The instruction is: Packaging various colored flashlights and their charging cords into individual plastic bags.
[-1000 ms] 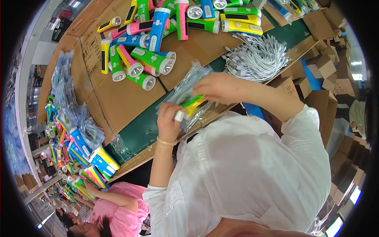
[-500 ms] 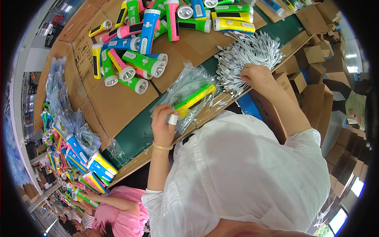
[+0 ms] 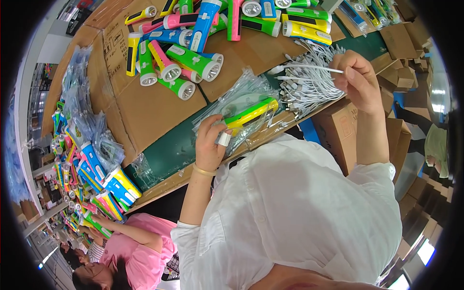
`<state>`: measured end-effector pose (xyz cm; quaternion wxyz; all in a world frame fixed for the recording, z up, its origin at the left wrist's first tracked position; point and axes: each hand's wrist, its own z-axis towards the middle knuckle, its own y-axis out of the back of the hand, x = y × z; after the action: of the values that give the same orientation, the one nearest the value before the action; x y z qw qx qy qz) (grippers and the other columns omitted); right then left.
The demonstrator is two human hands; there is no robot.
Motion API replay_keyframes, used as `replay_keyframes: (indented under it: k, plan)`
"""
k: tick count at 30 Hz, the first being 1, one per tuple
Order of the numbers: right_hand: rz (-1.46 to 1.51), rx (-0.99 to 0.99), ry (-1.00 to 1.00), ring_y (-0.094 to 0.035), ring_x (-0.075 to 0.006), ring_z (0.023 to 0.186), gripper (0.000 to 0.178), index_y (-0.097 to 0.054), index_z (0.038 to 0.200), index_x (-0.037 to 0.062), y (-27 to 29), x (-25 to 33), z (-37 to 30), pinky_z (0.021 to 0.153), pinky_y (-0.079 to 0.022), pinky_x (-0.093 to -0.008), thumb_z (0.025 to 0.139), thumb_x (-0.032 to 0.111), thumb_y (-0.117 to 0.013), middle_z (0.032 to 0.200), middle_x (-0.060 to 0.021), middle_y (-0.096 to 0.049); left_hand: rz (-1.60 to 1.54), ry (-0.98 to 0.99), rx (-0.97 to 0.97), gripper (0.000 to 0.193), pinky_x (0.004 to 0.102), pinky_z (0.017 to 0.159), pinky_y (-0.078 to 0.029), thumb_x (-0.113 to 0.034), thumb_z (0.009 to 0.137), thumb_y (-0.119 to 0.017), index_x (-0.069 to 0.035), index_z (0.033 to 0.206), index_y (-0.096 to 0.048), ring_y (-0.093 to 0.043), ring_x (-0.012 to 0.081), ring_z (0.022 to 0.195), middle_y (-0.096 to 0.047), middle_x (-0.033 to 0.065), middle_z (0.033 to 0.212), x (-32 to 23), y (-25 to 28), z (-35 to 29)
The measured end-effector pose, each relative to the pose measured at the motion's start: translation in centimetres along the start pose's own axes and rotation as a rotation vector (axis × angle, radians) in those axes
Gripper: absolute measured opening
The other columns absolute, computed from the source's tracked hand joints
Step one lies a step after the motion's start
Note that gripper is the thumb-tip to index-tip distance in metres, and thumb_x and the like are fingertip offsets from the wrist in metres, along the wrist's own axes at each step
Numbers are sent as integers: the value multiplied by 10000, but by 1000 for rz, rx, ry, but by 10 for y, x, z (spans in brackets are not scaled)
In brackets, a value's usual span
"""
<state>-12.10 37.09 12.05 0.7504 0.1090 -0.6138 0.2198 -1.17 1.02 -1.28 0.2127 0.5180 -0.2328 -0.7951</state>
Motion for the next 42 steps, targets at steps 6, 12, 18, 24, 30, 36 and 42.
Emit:
replay_keyframes:
  k: [6,12,18,24,30,36,42]
  plan:
    - [147,167,-296,-436,-84,604,260,-506,767,68,-50,-59,20,517,-326,-237,968,172,-633,715,-17,-503,-22,32,-37,190,410,937,-513,-86,847,-761,-34,993,-651,-636,363,1095,-659,177,1220,-7,-1,-3]
    - [-421,296,-418,-419,-33,650,233,-533,781,32,-62,-84,25,571,-356,-245,944,145,-655,680,50,-468,-25,80,-144,239,387,941,-516,-84,862,-757,-32,1076,-665,-651,324,1084,-656,174,1220,-16,2,-8]
    - [-865,544,-89,-566,-219,668,191,-602,799,42,-88,-96,38,607,-457,-367,892,167,-711,782,-72,-572,-85,339,-178,144,359,819,-542,26,848,-706,-6,988,-703,-671,302,910,-691,141,987,-10,11,-21]
    - [-815,616,-16,-678,-352,873,187,-662,987,72,-128,-118,48,733,-532,-468,877,214,-713,910,-120,-678,-65,239,-205,150,294,745,-526,59,837,-682,2,973,-710,-655,225,820,-707,122,958,-22,10,-16]
    - [-703,745,-4,-660,-351,771,189,-638,1025,86,-151,-114,52,670,-518,-465,916,232,-687,859,-87,-666,-156,293,-232,173,322,781,-546,90,829,-666,-3,970,-705,-677,256,831,-714,125,950,-31,12,-13]
    - [-855,572,223,-656,-317,818,146,-666,920,93,-116,-116,39,690,-522,-444,883,227,-709,845,-73,-620,-279,374,-301,64,256,781,-505,20,889,-705,11,951,-692,-630,135,843,-694,63,919,-16,14,-31]
    - [-1001,421,164,-624,-300,840,140,-671,863,44,-58,-103,29,690,-519,-409,822,142,-763,915,-86,-634,-404,583,-208,97,283,774,-518,-30,874,-729,28,944,-695,-640,179,833,-684,101,897,5,29,-28]
